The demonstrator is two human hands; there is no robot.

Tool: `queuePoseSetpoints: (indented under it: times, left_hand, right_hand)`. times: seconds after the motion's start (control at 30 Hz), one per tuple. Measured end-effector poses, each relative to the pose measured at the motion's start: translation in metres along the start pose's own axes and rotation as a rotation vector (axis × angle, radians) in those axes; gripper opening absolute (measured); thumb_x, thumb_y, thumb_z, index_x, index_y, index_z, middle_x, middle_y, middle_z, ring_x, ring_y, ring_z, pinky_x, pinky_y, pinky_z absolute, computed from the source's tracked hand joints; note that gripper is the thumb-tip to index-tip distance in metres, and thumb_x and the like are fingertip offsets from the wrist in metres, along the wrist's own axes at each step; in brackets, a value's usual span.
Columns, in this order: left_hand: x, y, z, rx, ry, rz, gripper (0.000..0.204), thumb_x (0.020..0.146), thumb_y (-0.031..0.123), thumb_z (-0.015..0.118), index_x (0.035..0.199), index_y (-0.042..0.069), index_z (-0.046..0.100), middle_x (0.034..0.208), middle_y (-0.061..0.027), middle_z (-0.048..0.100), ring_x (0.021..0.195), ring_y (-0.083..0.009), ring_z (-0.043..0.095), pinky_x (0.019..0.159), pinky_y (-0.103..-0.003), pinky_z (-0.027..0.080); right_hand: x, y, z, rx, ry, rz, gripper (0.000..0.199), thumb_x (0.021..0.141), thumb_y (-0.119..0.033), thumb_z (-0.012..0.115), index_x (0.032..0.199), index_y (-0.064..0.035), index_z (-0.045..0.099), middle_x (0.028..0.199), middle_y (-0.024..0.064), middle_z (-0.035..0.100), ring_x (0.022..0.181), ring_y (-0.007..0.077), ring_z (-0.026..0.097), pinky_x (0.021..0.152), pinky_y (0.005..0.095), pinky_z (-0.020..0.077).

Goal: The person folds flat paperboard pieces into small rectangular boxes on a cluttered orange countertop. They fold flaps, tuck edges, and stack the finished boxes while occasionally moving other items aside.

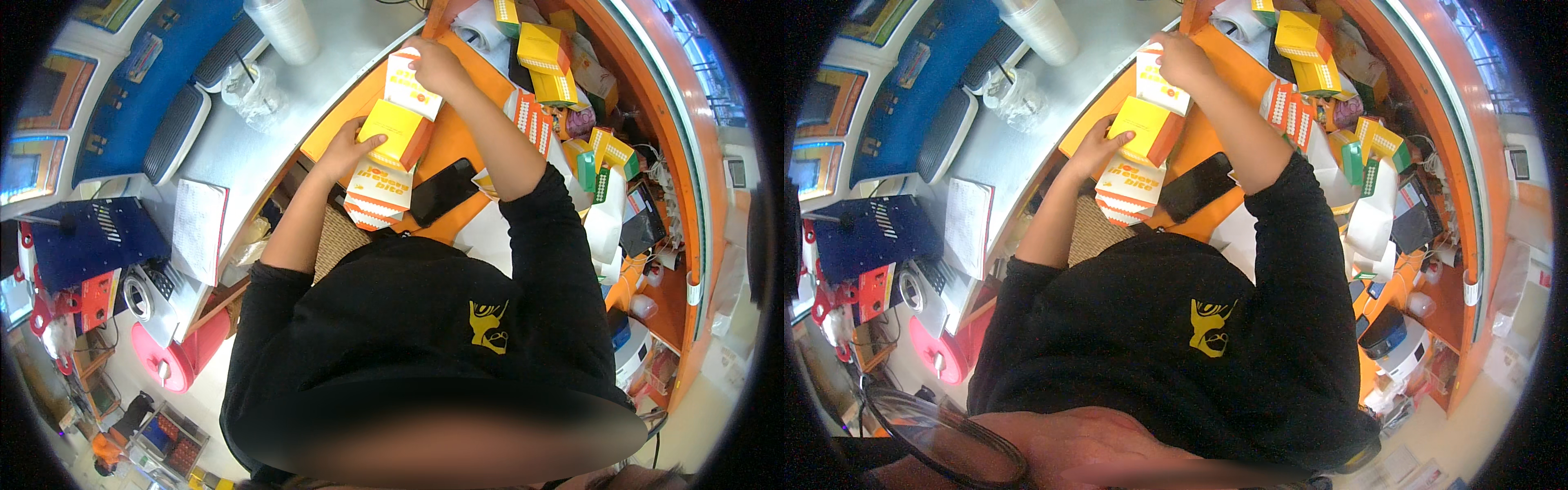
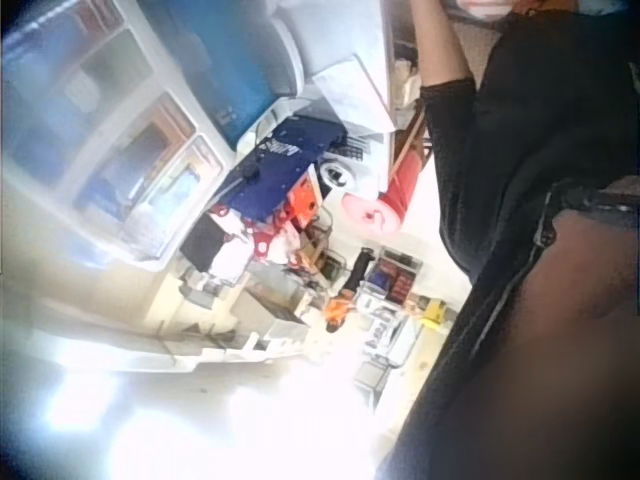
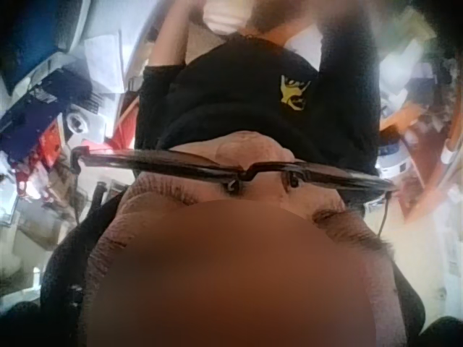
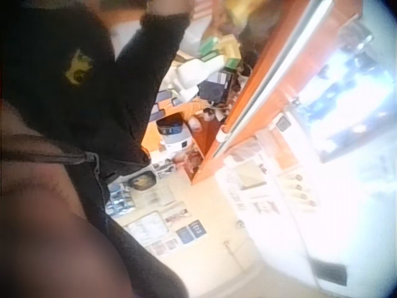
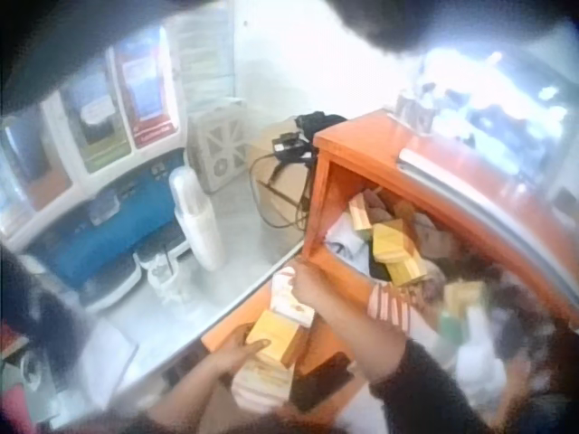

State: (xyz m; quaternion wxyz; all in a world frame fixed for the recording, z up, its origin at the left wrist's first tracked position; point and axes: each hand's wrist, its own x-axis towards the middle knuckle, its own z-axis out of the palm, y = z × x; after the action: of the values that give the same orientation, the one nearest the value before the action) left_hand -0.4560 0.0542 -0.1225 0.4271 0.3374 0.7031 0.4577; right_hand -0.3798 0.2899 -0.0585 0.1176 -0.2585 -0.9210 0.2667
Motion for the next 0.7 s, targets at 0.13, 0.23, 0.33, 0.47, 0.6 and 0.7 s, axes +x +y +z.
queuePoseSetpoints:
  times: [0.13,0.23,0.33,0.47,0.6,0.7]
  left_hand:
    - [0.007,0.005,-0.003,-0.050,-0.072,-0.073,0.080,0.088,0.037,0.074,0.142,-0.010,0.037,0.138,-0.0273,0.051,0.123,-0.0319,0.057,0.103,-0.039,0.046]
    - [0.010,0.012,-0.001,0.171,-0.010,0.032,0.091,0.082,0.041,0.078,0.145,-0.008,0.034,0.143,-0.0277,0.044,0.126,-0.0349,0.054,0.105,-0.042,0.045]
    - [0.009,0.029,0.015,0.448,0.064,0.125,0.108,0.071,0.048,0.083,0.148,-0.006,0.028,0.144,-0.0274,0.041,0.126,-0.0396,0.053,0.106,-0.045,0.044]
    - [0.003,0.063,0.040,0.667,0.102,-0.046,0.121,0.063,0.053,0.083,0.151,-0.003,0.022,0.142,-0.0255,0.042,0.123,-0.0420,0.054,0.102,-0.046,0.047]
    - [0.006,0.091,0.056,0.883,0.041,-0.193,0.121,0.065,0.055,0.082,0.152,-0.001,0.019,0.136,-0.0252,0.045,0.119,-0.0407,0.058,0.096,-0.046,0.051]
    - [0.012,0.100,0.060,0.989,0.000,-0.241,0.122,0.066,0.056,0.079,0.154,0.000,0.015,0.137,-0.0275,0.043,0.118,-0.0426,0.059,0.096,-0.044,0.051]
  right_hand:
    - [-0.009,-0.005,-0.001,-0.160,-0.010,-0.045,0.034,0.087,-0.003,0.063,0.120,-0.0114,0.060,0.115,0.0131,0.062,0.107,0.0335,0.062,0.087,0.0448,0.0504]
    - [-0.011,-0.002,-0.003,-0.092,0.012,-0.034,0.035,0.087,-0.003,0.064,0.120,-0.0124,0.059,0.112,0.0129,0.062,0.106,0.0335,0.062,0.087,0.0451,0.0506]
    - [-0.013,0.005,0.000,-0.073,0.030,-0.069,0.034,0.087,-0.003,0.063,0.120,-0.0123,0.059,0.109,0.0126,0.061,0.105,0.0334,0.062,0.086,0.0452,0.0505]
    - [-0.023,0.011,0.007,-0.191,0.119,-0.135,0.032,0.087,-0.008,0.057,0.118,-0.0144,0.060,0.110,0.0087,0.062,0.108,0.0286,0.062,0.088,0.0486,0.0503]
    - [-0.034,0.011,0.011,-0.245,0.214,-0.224,0.027,0.089,-0.015,0.055,0.116,-0.0149,0.061,0.107,0.0079,0.062,0.104,0.0289,0.064,0.087,0.0504,0.0507]
    - [-0.037,0.006,0.011,-0.246,0.254,-0.242,0.025,0.089,-0.018,0.057,0.114,-0.0145,0.062,0.104,0.0088,0.064,0.099,0.0303,0.067,0.084,0.0511,0.0522]
